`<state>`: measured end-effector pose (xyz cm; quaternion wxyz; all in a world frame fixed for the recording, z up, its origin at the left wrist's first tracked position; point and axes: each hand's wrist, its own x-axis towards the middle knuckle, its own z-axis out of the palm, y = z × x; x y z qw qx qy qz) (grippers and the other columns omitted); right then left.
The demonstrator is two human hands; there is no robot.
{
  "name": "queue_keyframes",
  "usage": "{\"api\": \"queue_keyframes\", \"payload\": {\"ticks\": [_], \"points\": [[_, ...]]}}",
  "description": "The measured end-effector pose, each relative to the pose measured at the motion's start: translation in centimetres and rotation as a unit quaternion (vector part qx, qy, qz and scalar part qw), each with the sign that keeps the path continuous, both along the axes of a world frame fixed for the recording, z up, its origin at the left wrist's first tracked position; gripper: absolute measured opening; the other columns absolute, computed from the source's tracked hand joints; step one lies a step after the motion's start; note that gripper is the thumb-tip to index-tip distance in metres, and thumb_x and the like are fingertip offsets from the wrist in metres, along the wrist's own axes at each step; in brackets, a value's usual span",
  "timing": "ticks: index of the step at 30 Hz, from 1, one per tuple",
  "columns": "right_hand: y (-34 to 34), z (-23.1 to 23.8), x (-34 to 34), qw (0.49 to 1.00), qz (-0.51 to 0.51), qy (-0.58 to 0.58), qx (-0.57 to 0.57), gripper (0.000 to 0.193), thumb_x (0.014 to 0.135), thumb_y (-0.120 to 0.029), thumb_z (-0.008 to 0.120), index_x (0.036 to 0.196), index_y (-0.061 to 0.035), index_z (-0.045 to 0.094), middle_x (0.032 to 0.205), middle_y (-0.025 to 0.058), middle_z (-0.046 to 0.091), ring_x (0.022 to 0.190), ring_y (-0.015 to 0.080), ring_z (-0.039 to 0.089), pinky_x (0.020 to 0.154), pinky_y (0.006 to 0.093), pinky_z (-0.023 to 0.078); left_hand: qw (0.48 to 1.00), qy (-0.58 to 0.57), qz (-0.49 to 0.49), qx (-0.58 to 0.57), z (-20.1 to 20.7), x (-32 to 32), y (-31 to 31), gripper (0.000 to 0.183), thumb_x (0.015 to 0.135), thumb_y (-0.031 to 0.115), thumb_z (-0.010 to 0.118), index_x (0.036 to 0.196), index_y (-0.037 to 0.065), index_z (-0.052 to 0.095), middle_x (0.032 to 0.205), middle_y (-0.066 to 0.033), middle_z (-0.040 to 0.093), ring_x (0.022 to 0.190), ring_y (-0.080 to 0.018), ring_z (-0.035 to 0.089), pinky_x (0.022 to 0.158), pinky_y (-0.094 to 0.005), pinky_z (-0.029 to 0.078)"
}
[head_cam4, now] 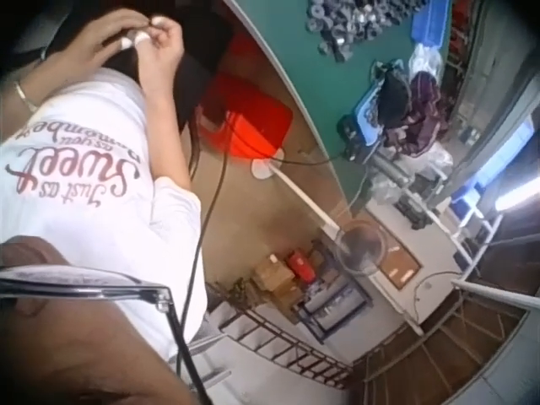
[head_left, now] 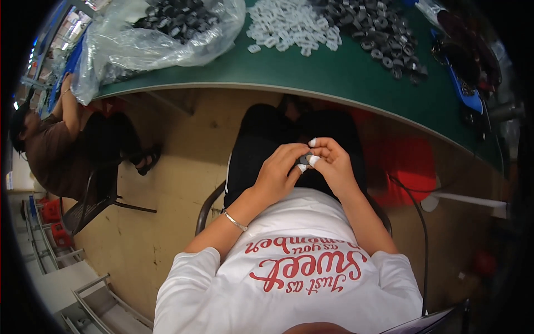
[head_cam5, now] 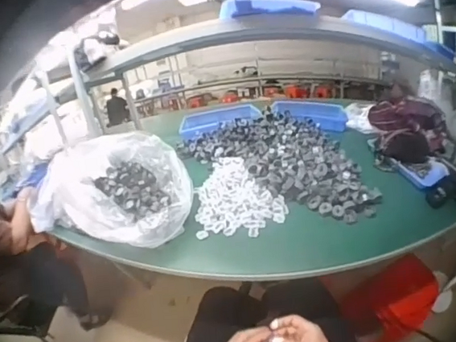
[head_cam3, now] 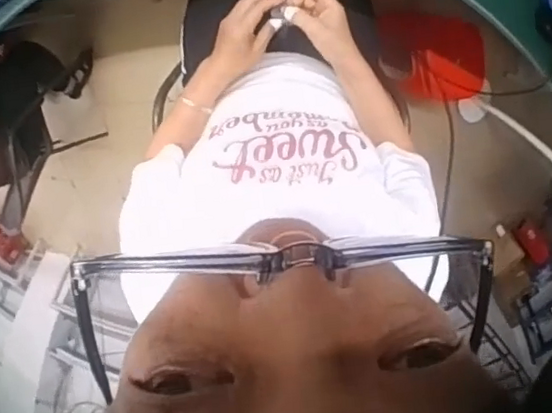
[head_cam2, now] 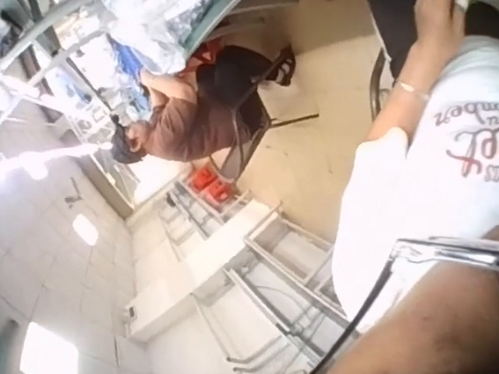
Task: The person assembles components by picking up small white parts and pressing them into dark bases by hand.
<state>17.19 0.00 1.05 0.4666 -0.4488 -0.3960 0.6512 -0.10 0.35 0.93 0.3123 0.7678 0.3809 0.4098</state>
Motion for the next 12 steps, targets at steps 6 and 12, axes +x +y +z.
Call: {"api": "queue_keyframes", "payload": {"ticks": [6,12], "points": [[1.0,4.7,1.0,0.975,-0.091,-0.105,0.171,0.024,0.088,-0.001,0.062,0.11,-0.0016,0.055,0.097,0.0047,0.063,0.091,0.01,0.06,0.083,0.0235,0.047,0.942,-0.054,0.143,0.299,10.8,-4.2,8.5,0.036,0.076,-0.007,0.062,0.111,-0.003,0.057,0.109,-0.0191,0.062,0.098,-0.0343,0.062,0.085,-0.0373,0.05],[4.1,7.1,1.9,0.93,-0.174,-0.198,0.256,0.018,0.089,-0.002,0.061,0.107,-0.0022,0.057,0.095,0.0037,0.063,0.09,0.01,0.06,0.085,0.0242,0.047,0.857,0.076,0.365,0.355,17.3,-8.8,17.2,0.073,0.082,0.016,0.065,0.143,0.001,0.028,0.147,-0.0177,0.03,0.135,-0.0397,0.025,0.112,-0.0494,0.019]]}}
